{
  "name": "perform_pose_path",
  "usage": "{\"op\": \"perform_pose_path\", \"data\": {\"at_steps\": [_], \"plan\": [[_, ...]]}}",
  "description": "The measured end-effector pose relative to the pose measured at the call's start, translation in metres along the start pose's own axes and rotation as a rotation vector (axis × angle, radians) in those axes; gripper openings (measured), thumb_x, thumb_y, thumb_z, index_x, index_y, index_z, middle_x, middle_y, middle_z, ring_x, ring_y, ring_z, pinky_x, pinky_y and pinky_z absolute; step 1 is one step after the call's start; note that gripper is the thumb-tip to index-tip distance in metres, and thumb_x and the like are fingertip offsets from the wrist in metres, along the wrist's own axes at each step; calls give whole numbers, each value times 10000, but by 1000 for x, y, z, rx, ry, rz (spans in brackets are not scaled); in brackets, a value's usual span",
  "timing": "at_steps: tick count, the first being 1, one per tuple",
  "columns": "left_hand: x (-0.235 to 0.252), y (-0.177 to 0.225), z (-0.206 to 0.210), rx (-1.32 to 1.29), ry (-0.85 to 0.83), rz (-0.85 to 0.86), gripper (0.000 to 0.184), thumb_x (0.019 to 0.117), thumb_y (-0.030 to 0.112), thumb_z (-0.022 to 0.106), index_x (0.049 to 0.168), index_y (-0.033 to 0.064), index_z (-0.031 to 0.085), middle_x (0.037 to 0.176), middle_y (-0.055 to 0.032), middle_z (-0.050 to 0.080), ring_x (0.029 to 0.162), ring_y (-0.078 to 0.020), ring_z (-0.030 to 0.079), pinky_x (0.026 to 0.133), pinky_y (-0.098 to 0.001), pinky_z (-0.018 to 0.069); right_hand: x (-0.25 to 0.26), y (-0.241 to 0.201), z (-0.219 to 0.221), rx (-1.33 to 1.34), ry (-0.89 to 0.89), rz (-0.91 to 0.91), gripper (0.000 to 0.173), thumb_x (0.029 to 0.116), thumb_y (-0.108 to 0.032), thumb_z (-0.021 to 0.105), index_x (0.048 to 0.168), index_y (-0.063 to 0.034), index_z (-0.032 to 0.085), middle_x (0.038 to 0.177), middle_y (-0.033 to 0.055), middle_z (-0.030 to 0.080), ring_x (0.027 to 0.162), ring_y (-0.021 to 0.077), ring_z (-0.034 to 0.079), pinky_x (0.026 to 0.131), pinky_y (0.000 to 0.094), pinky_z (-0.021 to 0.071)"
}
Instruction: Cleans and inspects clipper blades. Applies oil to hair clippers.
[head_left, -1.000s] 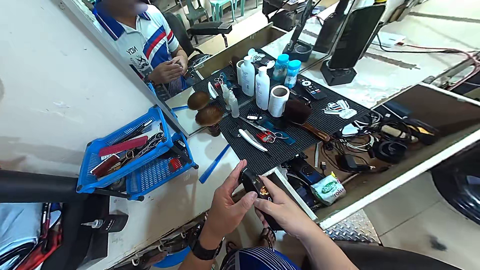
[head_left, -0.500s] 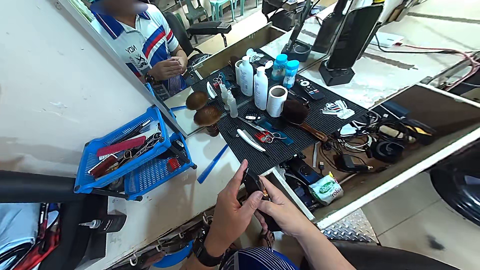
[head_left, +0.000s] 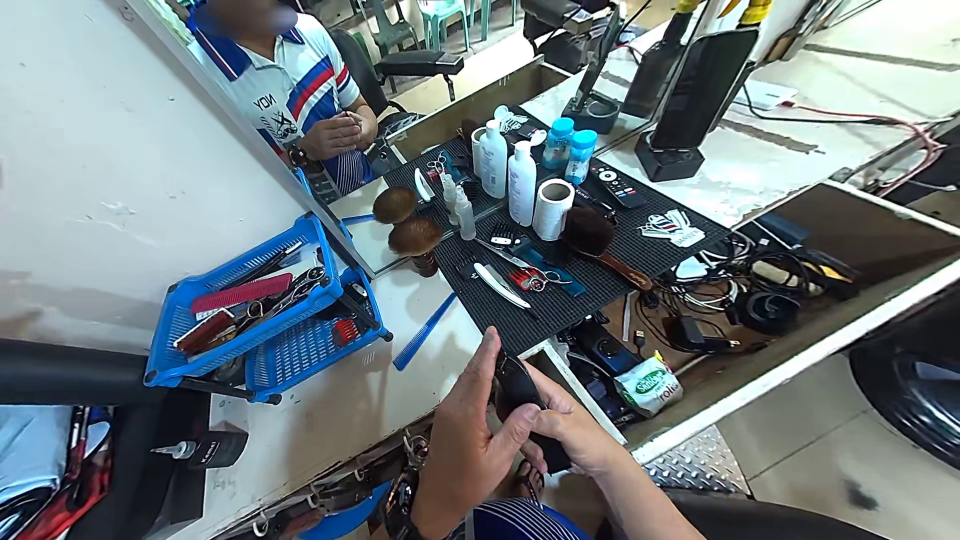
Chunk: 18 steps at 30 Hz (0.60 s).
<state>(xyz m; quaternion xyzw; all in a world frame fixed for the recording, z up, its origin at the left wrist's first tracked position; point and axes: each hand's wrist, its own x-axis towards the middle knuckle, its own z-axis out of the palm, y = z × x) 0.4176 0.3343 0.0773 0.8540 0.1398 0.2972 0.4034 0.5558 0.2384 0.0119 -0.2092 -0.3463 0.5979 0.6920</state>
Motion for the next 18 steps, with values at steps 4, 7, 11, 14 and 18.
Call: {"op": "perform_pose_path", "data": {"at_steps": [4, 7, 11, 14, 18], "plan": [[-1, 1, 0, 38, -3, 13, 710, 1027, 357, 621, 1523, -93, 385, 1570, -206, 440, 1440, -253, 466, 1189, -412, 436, 0, 0, -2, 26, -24, 1, 432, 991, -232, 658, 1384, -191, 484, 885, 6, 653, 565, 48, 599, 494, 204, 546], [1, 1, -1, 34, -9, 4, 708, 1027, 358, 620, 1526, -87, 385, 1577, -199, 434, 1453, -242, 449, 1202, -408, 418, 0, 0, -1, 25, -20, 8, 428, 989, -230, 661, 1377, -181, 486, 871, 8, 642, 567, 52, 597, 501, 209, 547], [4, 1, -5, -52, -30, -39, 689, 1025, 309, 629, 1541, -68, 372, 1575, -184, 441, 1435, -226, 470, 1187, -398, 434, 2, -6, 1, -201, 46, 9, 419, 975, -206, 665, 1357, -187, 495, 864, 6, 640, 556, 62, 591, 485, 223, 545], [5, -4, -15, -241, -29, -108, 567, 1037, 198, 597, 1498, -87, 433, 1515, -189, 514, 1375, -233, 540, 1155, -402, 473, 2, -18, 10, -622, 271, 53, 517, 911, -209, 699, 1389, -157, 509, 912, 10, 675, 595, 92, 627, 500, 260, 562], [11, -17, -25, -305, 59, -238, 310, 1035, 116, 586, 1281, -58, 661, 1163, -108, 740, 1028, -148, 719, 948, -322, 589, 1, -23, 15, -1189, 396, 76, 625, 882, -295, 691, 1468, -174, 510, 1170, -16, 707, 1005, 41, 680, 869, 276, 587]]}}
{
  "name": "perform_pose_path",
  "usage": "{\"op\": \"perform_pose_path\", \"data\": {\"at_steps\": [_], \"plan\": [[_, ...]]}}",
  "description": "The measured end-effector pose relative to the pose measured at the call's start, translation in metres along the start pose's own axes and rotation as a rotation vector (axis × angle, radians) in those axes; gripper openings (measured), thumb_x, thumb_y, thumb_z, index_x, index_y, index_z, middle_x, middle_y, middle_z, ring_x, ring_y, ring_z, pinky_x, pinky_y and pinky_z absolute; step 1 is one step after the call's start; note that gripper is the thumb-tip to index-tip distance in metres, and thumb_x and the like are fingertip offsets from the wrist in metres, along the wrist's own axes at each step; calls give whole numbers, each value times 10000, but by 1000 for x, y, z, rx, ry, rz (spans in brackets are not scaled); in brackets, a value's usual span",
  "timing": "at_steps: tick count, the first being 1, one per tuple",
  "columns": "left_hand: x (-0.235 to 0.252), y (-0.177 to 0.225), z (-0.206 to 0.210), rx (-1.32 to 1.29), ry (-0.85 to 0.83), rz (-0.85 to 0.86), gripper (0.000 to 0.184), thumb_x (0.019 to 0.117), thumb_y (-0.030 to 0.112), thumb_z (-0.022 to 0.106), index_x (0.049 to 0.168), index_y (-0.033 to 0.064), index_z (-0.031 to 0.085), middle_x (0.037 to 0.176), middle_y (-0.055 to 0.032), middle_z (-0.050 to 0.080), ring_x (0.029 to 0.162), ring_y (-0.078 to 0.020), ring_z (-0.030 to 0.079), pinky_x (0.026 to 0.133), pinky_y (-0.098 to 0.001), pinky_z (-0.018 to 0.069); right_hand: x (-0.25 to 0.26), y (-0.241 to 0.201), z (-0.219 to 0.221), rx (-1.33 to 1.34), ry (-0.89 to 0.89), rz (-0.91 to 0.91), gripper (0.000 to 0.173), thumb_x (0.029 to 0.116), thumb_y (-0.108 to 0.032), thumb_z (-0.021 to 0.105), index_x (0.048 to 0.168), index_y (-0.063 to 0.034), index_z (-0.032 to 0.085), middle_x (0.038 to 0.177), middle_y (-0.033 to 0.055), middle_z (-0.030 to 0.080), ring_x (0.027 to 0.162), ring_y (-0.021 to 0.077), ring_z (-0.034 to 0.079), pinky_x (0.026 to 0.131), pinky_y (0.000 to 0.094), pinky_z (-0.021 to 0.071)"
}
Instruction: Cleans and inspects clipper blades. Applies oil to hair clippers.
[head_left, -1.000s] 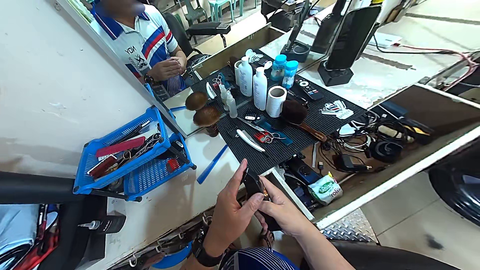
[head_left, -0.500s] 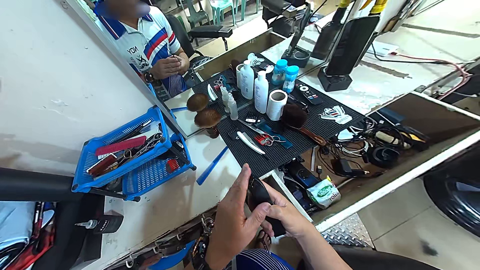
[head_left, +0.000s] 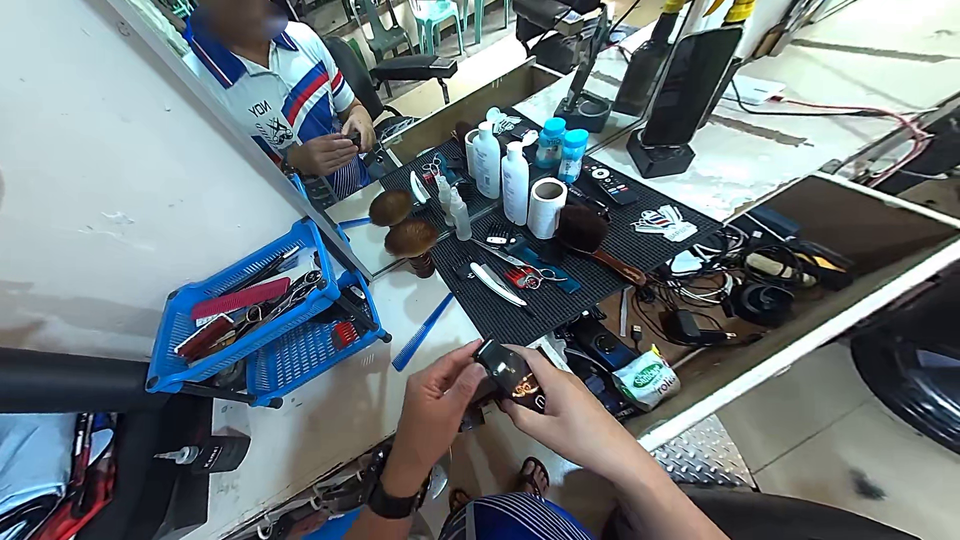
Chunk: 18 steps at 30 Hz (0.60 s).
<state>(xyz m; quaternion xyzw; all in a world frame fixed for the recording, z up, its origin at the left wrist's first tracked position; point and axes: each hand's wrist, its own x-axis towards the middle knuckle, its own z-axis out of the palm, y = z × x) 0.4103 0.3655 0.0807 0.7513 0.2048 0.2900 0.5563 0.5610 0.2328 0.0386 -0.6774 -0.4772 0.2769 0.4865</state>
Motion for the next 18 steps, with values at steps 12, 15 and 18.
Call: {"op": "perform_pose_path", "data": {"at_steps": [12, 15, 18], "plan": [[15, -10, -4, 184, 104, -15, 181, 1014, 175, 654, 1016, 36, 771, 959, -52, 776, 888, -127, 742, 831, -284, 622, -1, -13, 16, -462, -7, -115, 698, 851, -266, 719, 1501, -148, 491, 1168, 85, 684, 852, 230, 716, 706, 427, 612], [14, -12, -4, 212, 146, -5, 172, 1006, 171, 664, 1013, 42, 777, 925, -42, 771, 843, -110, 735, 795, -267, 619, 0, -13, 17, -467, 13, -109, 689, 859, -268, 704, 1501, -136, 491, 1170, 89, 685, 849, 233, 715, 703, 424, 609], [12, -14, -7, 218, 162, 3, 164, 999, 172, 675, 1002, 42, 775, 908, -39, 769, 823, -103, 731, 777, -257, 618, 1, -15, 19, -467, 6, -109, 695, 862, -265, 704, 1506, -127, 482, 1180, 94, 682, 861, 234, 716, 715, 418, 611]]}}
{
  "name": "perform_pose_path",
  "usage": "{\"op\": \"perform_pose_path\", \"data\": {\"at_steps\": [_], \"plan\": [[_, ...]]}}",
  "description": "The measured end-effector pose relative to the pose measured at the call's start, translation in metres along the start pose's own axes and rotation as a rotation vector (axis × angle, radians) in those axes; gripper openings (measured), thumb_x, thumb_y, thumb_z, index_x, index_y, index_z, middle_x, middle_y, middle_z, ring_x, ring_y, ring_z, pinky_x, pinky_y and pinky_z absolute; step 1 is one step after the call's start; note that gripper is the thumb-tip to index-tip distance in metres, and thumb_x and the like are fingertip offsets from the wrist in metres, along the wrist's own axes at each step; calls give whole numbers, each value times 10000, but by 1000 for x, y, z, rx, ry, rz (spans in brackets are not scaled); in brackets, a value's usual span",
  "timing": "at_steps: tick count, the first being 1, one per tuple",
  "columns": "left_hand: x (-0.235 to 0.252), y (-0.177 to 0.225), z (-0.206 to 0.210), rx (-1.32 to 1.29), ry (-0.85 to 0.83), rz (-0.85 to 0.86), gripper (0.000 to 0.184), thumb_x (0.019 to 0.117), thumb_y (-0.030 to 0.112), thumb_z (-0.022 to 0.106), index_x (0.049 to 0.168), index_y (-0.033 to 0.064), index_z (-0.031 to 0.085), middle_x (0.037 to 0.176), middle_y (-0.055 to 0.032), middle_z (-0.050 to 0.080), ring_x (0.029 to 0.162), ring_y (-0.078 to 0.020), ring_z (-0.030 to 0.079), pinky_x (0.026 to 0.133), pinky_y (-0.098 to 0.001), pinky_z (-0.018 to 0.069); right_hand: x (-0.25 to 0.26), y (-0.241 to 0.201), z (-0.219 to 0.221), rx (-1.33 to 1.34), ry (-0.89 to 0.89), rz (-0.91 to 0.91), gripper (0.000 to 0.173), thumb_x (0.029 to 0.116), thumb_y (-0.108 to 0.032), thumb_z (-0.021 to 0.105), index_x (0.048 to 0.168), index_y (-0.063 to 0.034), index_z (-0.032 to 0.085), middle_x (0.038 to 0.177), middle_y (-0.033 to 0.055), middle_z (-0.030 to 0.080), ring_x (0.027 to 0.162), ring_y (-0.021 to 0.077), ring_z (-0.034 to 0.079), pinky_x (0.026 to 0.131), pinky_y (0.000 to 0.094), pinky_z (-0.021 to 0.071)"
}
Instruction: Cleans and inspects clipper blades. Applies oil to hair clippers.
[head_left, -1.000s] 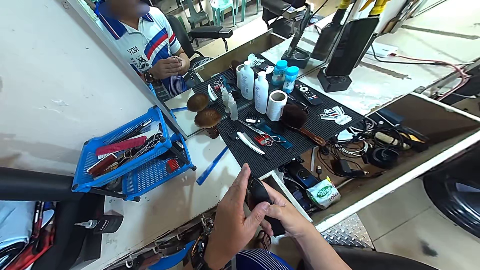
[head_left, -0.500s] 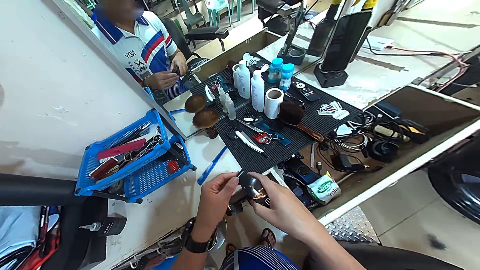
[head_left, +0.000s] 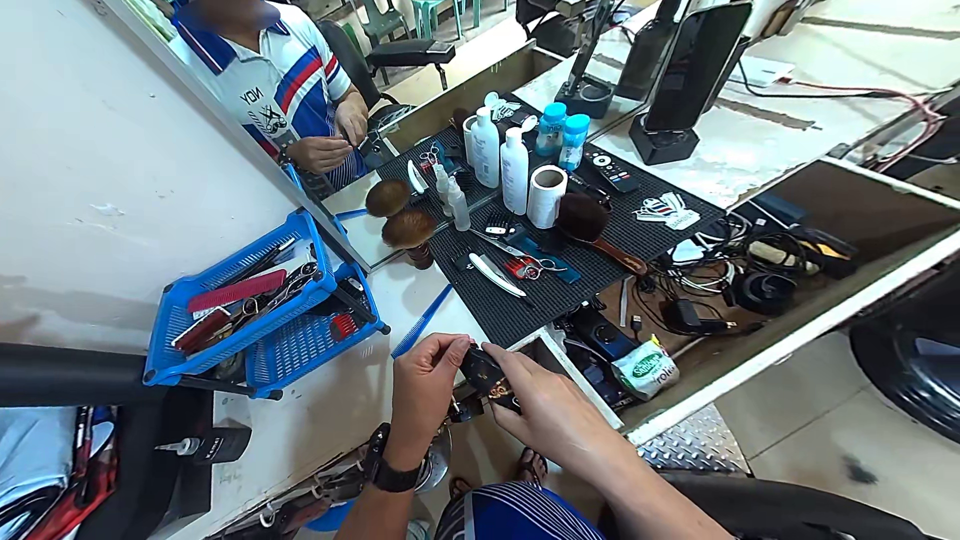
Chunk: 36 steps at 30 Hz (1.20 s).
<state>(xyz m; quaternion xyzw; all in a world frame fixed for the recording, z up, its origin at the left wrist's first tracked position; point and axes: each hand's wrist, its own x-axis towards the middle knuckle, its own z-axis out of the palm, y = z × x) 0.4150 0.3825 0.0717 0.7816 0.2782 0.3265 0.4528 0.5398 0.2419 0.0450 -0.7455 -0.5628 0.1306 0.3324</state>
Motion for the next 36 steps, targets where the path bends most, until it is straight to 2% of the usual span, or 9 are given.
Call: {"op": "perform_pose_path", "data": {"at_steps": [7, 9, 12, 14, 17, 19, 22, 28, 36], "plan": [[-20, -10, -26, 38, -31, 23, 148, 1010, 137, 638, 1014, 20, 730, 920, -44, 757, 843, -129, 735, 801, -314, 632, -1, -3, 2, 182, 148, 93, 650, 877, -255, 721, 1470, -94, 511, 1191, 133, 696, 948, 264, 713, 810, 508, 606], [-37, -13, -49, 110, 61, 31, 148, 987, 172, 682, 978, 29, 719, 847, -23, 717, 759, -83, 686, 724, -260, 600, -6, -6, 9, 216, 189, 102, 635, 851, -327, 703, 1412, -80, 535, 1050, 107, 720, 849, 215, 714, 714, 469, 606], [-72, -24, -99, 290, 374, 124, 224, 999, 199, 643, 912, -5, 679, 786, -39, 656, 725, -76, 635, 688, -255, 559, -19, -12, 22, 293, 149, 87, 660, 802, -366, 663, 1385, -89, 526, 1048, 52, 704, 842, 87, 679, 693, 328, 583], [-98, -36, -141, 393, 587, 126, 290, 998, 222, 644, 1103, -48, 622, 1018, -117, 663, 964, -148, 644, 866, -334, 550, -29, -21, 29, 457, 93, 54, 647, 852, -359, 677, 1418, -93, 514, 1083, 20, 700, 809, 37, 677, 668, 262, 594], [-129, -70, -202, 452, 814, 100, 653, 937, 252, 711, 1376, -130, 414, 1386, -286, 496, 1305, -297, 496, 1073, -428, 447, -46, -42, 49, 806, -8, 85, 624, 916, -330, 681, 1459, -102, 476, 995, 5, 707, 606, 85, 660, 507, 258, 591], [-144, -94, -234, 495, 844, 11, 846, 919, 278, 728, 1491, -142, 267, 1504, -364, 363, 1404, -392, 405, 1139, -488, 393, -57, -58, 65, 869, -56, 136, 619, 918, -341, 670, 1458, -113, 470, 970, 8, 698, 556, 93, 629, 466, 254, 563], [-151, -114, -260, 444, 754, -199, 931, 938, 311, 708, 1574, -82, 154, 1578, -322, 321, 1458, -372, 383, 1175, -485, 377, -76, -78, 82, 832, -90, 187, 635, 889, -361, 680, 1442, -111, 491, 976, 0, 701, 582, 82, 633, 486, 253, 561], [-149, -140, -282, 417, 627, -296, 740, 993, 303, 660, 1519, -88, 316, 1395, -298, 539, 1275, -338, 573, 1094, -469, 467, -118, -102, 95, 895, -165, 408, 597, 926, -206, 421, 1518, -129, 433, 1111, 40, 668, 718, 115, 658, 587, 309, 581], [-151, -140, -273, 275, 600, -120, 580, 1026, 197, 593, 1474, -98, 374, 1400, -229, 552, 1287, -179, 568, 1103, -292, 452, -179, -96, 102, 1138, -58, 481, 634, 910, -125, 393, 1544, -113, 380, 1190, 102, 649, 776, 163, 668, 627, 307, 580]]}}
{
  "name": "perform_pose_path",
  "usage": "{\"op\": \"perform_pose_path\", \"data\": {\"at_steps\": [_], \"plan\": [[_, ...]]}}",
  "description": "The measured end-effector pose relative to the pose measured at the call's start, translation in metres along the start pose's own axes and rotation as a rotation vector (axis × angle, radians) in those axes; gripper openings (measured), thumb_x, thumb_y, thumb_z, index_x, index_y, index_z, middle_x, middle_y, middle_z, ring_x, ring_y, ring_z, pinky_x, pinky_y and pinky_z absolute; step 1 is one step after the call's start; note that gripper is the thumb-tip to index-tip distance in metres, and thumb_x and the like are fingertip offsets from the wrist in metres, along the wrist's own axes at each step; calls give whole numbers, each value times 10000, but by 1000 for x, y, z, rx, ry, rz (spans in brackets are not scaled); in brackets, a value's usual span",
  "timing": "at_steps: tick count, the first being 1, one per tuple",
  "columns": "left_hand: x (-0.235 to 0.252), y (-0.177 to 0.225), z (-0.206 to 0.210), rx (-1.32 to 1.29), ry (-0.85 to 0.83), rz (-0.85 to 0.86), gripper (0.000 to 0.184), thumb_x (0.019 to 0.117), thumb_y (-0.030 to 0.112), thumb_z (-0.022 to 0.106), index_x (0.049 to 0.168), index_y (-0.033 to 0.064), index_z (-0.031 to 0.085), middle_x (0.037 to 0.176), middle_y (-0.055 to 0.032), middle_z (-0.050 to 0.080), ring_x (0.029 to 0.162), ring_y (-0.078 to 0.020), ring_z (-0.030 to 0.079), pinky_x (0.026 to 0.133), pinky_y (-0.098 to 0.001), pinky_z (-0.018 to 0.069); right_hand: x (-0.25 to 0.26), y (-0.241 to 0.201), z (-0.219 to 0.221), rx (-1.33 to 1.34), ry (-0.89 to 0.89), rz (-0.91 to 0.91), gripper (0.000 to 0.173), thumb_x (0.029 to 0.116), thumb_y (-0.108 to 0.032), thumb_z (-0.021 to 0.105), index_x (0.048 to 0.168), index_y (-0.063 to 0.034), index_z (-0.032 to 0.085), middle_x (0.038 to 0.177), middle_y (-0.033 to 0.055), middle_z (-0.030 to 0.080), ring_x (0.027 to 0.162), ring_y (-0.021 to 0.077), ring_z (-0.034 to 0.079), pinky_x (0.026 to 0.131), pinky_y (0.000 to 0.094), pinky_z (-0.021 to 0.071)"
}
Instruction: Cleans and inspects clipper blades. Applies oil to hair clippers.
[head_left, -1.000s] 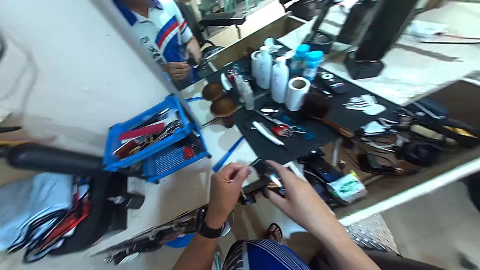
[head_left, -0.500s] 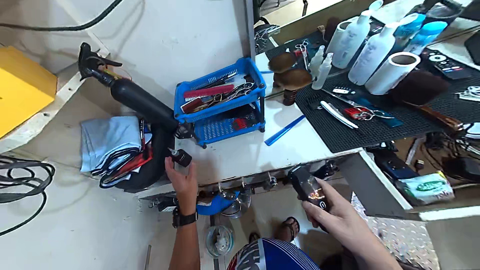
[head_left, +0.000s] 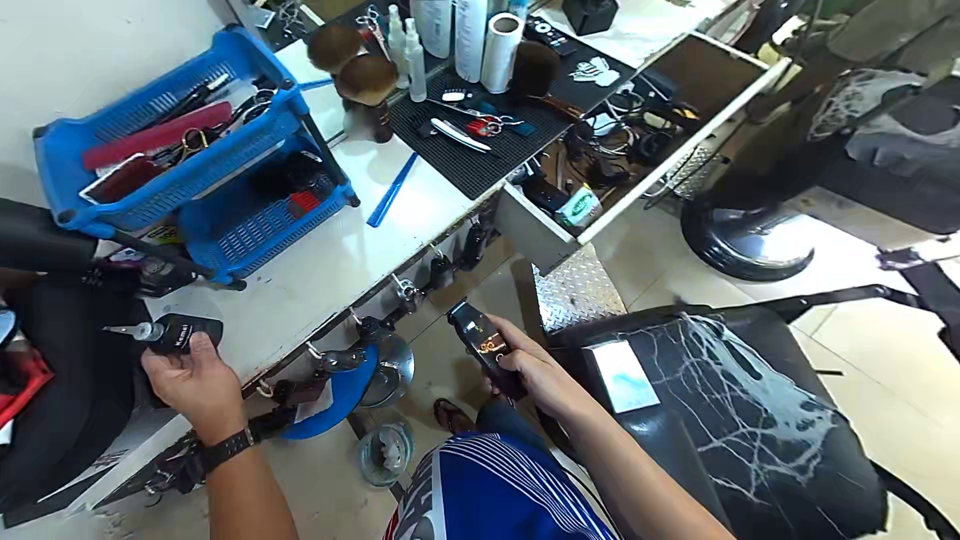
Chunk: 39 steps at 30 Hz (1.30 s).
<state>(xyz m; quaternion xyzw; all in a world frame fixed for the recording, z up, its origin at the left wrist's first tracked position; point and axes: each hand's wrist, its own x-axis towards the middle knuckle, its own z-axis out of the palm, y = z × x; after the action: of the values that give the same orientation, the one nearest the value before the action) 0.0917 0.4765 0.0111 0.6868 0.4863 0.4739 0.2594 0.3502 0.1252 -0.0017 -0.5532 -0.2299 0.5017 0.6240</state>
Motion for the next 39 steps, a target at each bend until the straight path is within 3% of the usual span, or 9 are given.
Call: {"op": "perform_pose_path", "data": {"at_steps": [6, 11, 14, 15, 17, 21, 25, 30, 39], "plan": [[-59, 55, 10, -261, -183, 26, 558, 1037, 166, 582, 1485, -58, 335, 1311, -149, 567, 1141, -157, 656, 966, -356, 593, -33, 10, -16, -53, 114, -34, 603, 942, -132, 394, 1545, -122, 409, 1185, 95, 656, 776, 150, 664, 639, 303, 579], [-124, 82, 36, -350, -409, 151, 502, 1026, 196, 596, 1416, -53, 402, 1224, -50, 615, 1099, -83, 641, 972, -323, 568, -67, 16, -38, -144, 141, -18, 598, 937, -130, 421, 1533, -163, 457, 1263, 64, 647, 846, 128, 672, 692, 303, 585], [-164, 83, 58, -352, -552, 185, 492, 1013, 182, 631, 1428, -26, 465, 1259, -65, 643, 1122, -90, 643, 986, -318, 557, -88, 22, -48, -403, 155, -15, 602, 941, -176, 453, 1543, -181, 453, 1374, 38, 623, 1093, 92, 655, 886, 315, 568], [-177, 82, 65, -327, -605, 172, 485, 1011, 183, 631, 1426, -21, 484, 1273, -90, 644, 1121, -104, 647, 978, -322, 561, -95, 23, -49, -528, 158, 5, 621, 935, -213, 493, 1553, -174, 438, 1417, 47, 600, 1212, 106, 615, 1001, 344, 531], [-200, 79, 77, -259, -712, 142, 445, 1013, 180, 620, 1410, 0, 533, 1320, -141, 629, 1141, -157, 653, 968, -361, 570, -108, 24, -49, -764, 175, 65, 698, 912, -295, 596, 1566, -146, 404, 1428, 100, 579, 1261, 192, 594, 1058, 423, 498], [-235, 74, 92, -51, -870, 255, 341, 1009, 109, 613, 1349, 108, 648, 1350, -91, 631, 1255, -199, 603, 1053, -439, 520, -128, 27, -40, -1109, 161, 208, 701, 961, -299, 647, 1576, -115, 364, 1394, 158, 573, 1097, 308, 678, 918, 489, 566], [-257, 79, 96, 63, -914, 428, 336, 999, 82, 616, 1315, 172, 689, 1346, -40, 641, 1286, -216, 572, 1083, -453, 479, -143, 25, -39, -1260, 120, 292, 643, 967, -278, 639, 1537, -95, 405, 1406, 147, 574, 1075, 318, 690, 891, 494, 572], [-269, 91, 95, 84, -874, 631, 319, 1004, 63, 593, 1278, 174, 715, 1321, -58, 654, 1313, -237, 561, 1103, -432, 474, -157, 37, -43, -1464, 156, 89, 569, 948, -200, 659, 1480, -84, 494, 1273, 147, 653, 1006, 333, 708, 772, 470, 595], [-265, 103, 83, 48, -779, 718, 320, 1001, 45, 583, 1263, 165, 722, 1321, -76, 653, 1328, -247, 553, 1123, -420, 461, -164, 50, -48, -1639, 226, -275, 536, 911, -168, 724, 1421, -114, 569, 1124, 110, 699, 874, 298, 714, 634, 402, 586]]}}
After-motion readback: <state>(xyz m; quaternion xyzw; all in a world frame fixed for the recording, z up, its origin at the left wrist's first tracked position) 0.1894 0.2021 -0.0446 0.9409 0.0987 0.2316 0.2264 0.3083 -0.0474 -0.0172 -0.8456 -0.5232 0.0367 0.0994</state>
